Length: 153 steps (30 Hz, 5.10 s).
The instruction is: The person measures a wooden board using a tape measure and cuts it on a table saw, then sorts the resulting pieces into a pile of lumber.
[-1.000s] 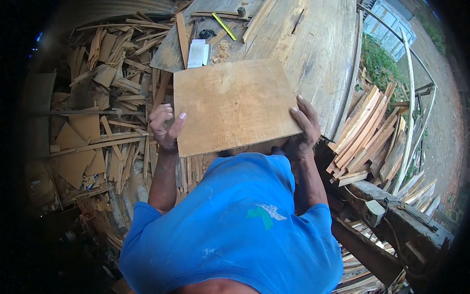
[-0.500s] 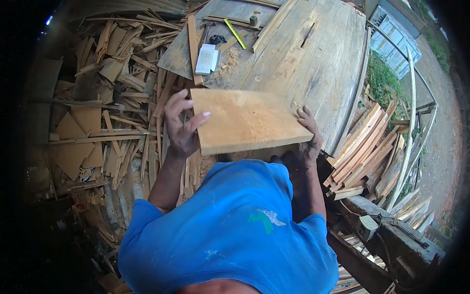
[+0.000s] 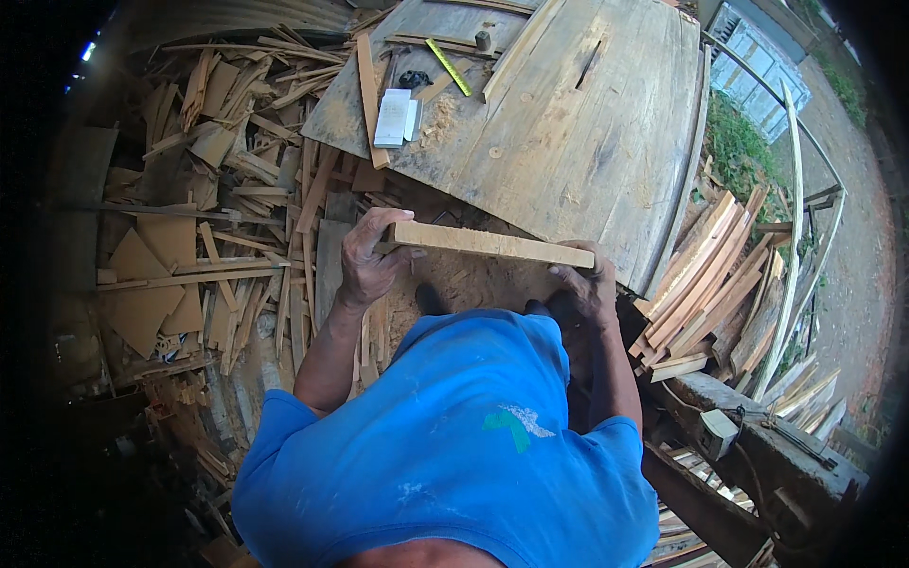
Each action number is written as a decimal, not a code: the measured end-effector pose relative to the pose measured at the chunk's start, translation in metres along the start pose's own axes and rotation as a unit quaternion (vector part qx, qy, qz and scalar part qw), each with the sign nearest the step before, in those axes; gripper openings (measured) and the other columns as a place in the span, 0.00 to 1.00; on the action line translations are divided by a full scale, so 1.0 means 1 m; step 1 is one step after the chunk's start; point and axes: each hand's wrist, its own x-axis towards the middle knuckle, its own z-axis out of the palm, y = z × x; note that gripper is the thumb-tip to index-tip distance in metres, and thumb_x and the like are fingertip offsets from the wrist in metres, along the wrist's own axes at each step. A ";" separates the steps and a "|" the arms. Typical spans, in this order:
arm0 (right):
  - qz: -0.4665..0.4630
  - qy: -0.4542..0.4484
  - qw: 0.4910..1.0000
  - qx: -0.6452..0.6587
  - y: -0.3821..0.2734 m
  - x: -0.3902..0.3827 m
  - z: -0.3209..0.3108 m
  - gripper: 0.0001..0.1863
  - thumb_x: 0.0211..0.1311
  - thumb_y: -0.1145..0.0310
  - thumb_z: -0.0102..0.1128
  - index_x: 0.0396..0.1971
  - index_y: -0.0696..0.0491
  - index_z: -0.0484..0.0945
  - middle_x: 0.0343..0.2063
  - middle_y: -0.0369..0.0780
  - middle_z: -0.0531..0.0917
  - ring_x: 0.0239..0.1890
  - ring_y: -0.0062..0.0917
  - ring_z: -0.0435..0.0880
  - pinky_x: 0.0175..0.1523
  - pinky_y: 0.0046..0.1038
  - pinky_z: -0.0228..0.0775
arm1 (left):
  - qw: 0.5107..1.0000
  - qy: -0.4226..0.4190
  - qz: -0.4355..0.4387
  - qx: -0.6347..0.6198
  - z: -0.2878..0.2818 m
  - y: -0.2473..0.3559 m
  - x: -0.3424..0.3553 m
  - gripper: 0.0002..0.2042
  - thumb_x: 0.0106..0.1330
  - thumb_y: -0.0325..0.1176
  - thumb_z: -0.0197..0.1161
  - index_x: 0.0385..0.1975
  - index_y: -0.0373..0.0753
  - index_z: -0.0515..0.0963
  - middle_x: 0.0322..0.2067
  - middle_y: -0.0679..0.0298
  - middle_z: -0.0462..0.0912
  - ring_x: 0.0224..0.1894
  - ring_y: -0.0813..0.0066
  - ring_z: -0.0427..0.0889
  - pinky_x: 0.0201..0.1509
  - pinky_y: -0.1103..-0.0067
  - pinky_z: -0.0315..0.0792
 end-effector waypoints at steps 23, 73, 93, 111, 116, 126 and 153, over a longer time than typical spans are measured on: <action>0.203 0.154 0.949 0.186 0.034 0.020 -0.038 0.22 0.76 0.54 0.50 0.45 0.59 0.81 0.35 0.36 0.84 0.34 0.15 0.80 0.40 0.20 0.71 | 0.800 -0.039 -0.457 -0.387 0.102 -0.046 -0.021 0.25 0.73 0.24 0.53 0.69 0.30 0.60 0.60 0.52 0.75 0.58 0.68 0.79 0.62 0.73 0.74; 0.187 0.148 0.968 0.071 0.103 0.116 -0.050 0.25 0.68 0.69 0.62 0.63 0.58 0.73 0.41 0.44 0.85 0.39 0.24 0.85 0.46 0.25 0.80 | 0.614 -0.109 -0.650 -0.435 0.179 -0.253 0.096 0.18 0.72 0.47 0.60 0.42 0.35 0.77 0.32 0.58 0.81 0.27 0.69 0.83 0.29 0.81 0.82; 0.130 0.107 0.981 -0.091 0.126 0.150 -0.047 0.21 0.68 0.67 0.62 0.59 0.55 0.75 0.42 0.46 0.87 0.44 0.31 0.86 0.47 0.30 0.76 | 0.642 -0.142 -0.628 -0.415 0.170 -0.257 0.119 0.19 0.77 0.44 0.49 0.48 0.31 0.73 0.35 0.56 0.80 0.34 0.68 0.84 0.38 0.73 0.84; 0.002 -0.008 0.875 -0.483 0.179 0.114 -0.021 0.42 0.54 0.64 0.71 0.69 0.54 0.63 0.72 0.51 0.57 0.72 0.44 0.61 0.74 0.40 0.58 | 0.863 -0.082 -0.479 -0.136 0.219 -0.293 0.032 0.14 0.65 0.31 0.65 0.47 0.31 0.80 0.38 0.60 0.83 0.42 0.72 0.80 0.50 0.75 0.74; -0.038 0.046 0.878 -0.474 0.193 0.124 -0.002 0.38 0.58 0.65 0.68 0.67 0.58 0.64 0.71 0.50 0.60 0.72 0.42 0.62 0.74 0.40 0.56 | 0.943 -0.187 -0.262 0.082 0.219 -0.267 0.045 0.21 0.60 0.31 0.66 0.53 0.30 0.77 0.57 0.47 0.75 0.61 0.51 0.72 0.67 0.62 0.64; -0.046 0.063 0.844 -0.531 0.198 0.187 -0.009 0.40 0.59 0.56 0.68 0.67 0.59 0.65 0.72 0.50 0.60 0.73 0.42 0.60 0.74 0.42 0.55 | 0.889 -0.421 0.021 0.177 0.269 -0.281 0.129 0.50 0.51 0.48 0.77 0.69 0.30 0.57 0.72 0.43 0.54 0.76 0.46 0.50 0.78 0.60 0.50; 0.513 0.050 0.753 0.408 0.031 0.032 -0.050 0.20 0.71 0.64 0.48 0.50 0.66 0.74 0.30 0.45 0.81 0.17 0.19 0.75 0.14 0.15 0.62 | 0.938 -0.023 -0.256 -0.231 0.219 -0.097 0.101 0.35 0.65 0.25 0.59 0.71 0.30 0.53 0.61 0.49 0.73 0.63 0.60 0.72 0.68 0.67 0.63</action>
